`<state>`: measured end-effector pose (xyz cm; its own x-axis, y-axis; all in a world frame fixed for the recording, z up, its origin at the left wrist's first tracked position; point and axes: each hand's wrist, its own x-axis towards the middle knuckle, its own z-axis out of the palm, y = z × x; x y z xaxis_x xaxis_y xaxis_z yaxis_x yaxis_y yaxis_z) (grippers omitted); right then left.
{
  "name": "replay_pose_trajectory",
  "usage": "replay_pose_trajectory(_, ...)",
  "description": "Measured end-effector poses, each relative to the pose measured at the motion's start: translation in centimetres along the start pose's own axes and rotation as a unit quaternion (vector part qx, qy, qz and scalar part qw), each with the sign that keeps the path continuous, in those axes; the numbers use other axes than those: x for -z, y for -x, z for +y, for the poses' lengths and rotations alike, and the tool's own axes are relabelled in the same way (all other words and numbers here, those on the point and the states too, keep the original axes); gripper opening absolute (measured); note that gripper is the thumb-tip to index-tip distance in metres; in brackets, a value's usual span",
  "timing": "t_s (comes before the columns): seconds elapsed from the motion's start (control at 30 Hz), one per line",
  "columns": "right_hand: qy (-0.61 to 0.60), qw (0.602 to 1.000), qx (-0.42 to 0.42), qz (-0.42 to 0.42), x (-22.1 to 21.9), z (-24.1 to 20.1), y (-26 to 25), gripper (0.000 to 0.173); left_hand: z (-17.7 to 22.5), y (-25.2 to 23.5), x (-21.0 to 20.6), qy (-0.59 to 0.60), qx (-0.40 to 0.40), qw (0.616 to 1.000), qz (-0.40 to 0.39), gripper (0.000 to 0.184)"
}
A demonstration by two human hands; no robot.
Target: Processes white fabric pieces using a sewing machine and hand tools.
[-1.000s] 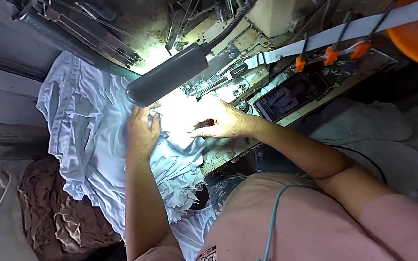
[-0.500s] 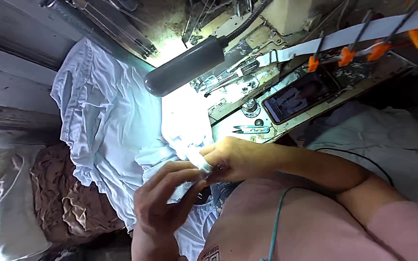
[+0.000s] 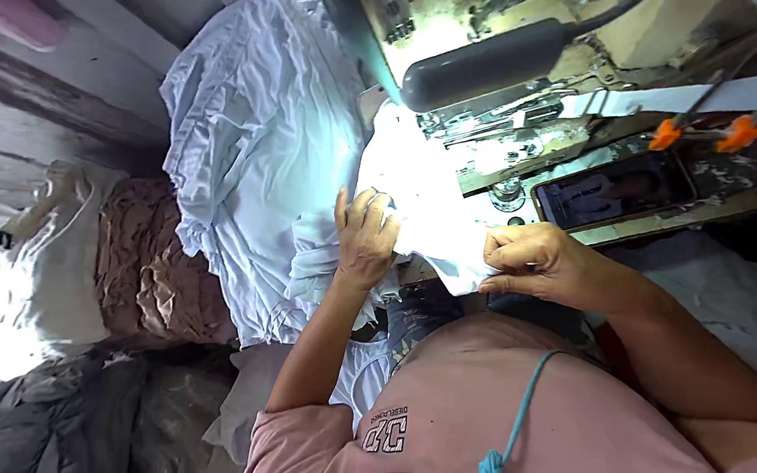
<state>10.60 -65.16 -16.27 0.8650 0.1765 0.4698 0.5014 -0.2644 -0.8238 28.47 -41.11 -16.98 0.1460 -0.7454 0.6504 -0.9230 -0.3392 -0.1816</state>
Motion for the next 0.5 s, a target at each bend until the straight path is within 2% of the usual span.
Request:
replay_pose_trajectory(0.1, 0.004, 0.998, -0.019, 0.055, -0.8, 0.5, 0.1, 0.022, 0.1, -3.0, 2.7, -0.004, 0.025, 0.997, 0.075, 0.013)
replay_pose_trajectory(0.17, -0.041, 0.994, -0.044, 0.094, -1.2, 0.6, 0.3, 0.016, 0.7, -4.2, 3.4, -0.013, 0.058, 0.997, 0.044, 0.017)
replay_pose_trajectory(0.3, -0.126, 0.984, -0.076, 0.103, -1.0, 1.1, 1.6, 0.009, 0.9, -2.2, -1.4, 0.025, 0.024, 0.999, -0.04, 0.036)
replay_pose_trajectory(0.37, -0.143, 0.983, -0.069, 0.093, -0.9, 1.5, 2.2, 0.008, 0.7, -1.0, -3.1, -0.002, 0.038, 0.999, -0.025, 0.038)
replay_pose_trajectory(0.5, -0.165, 0.982, -0.049, 0.078, -0.7, 2.0, 2.9, 0.006, 1.4, -1.1, -3.3, -0.008, 0.064, 0.998, 0.026, 0.031)
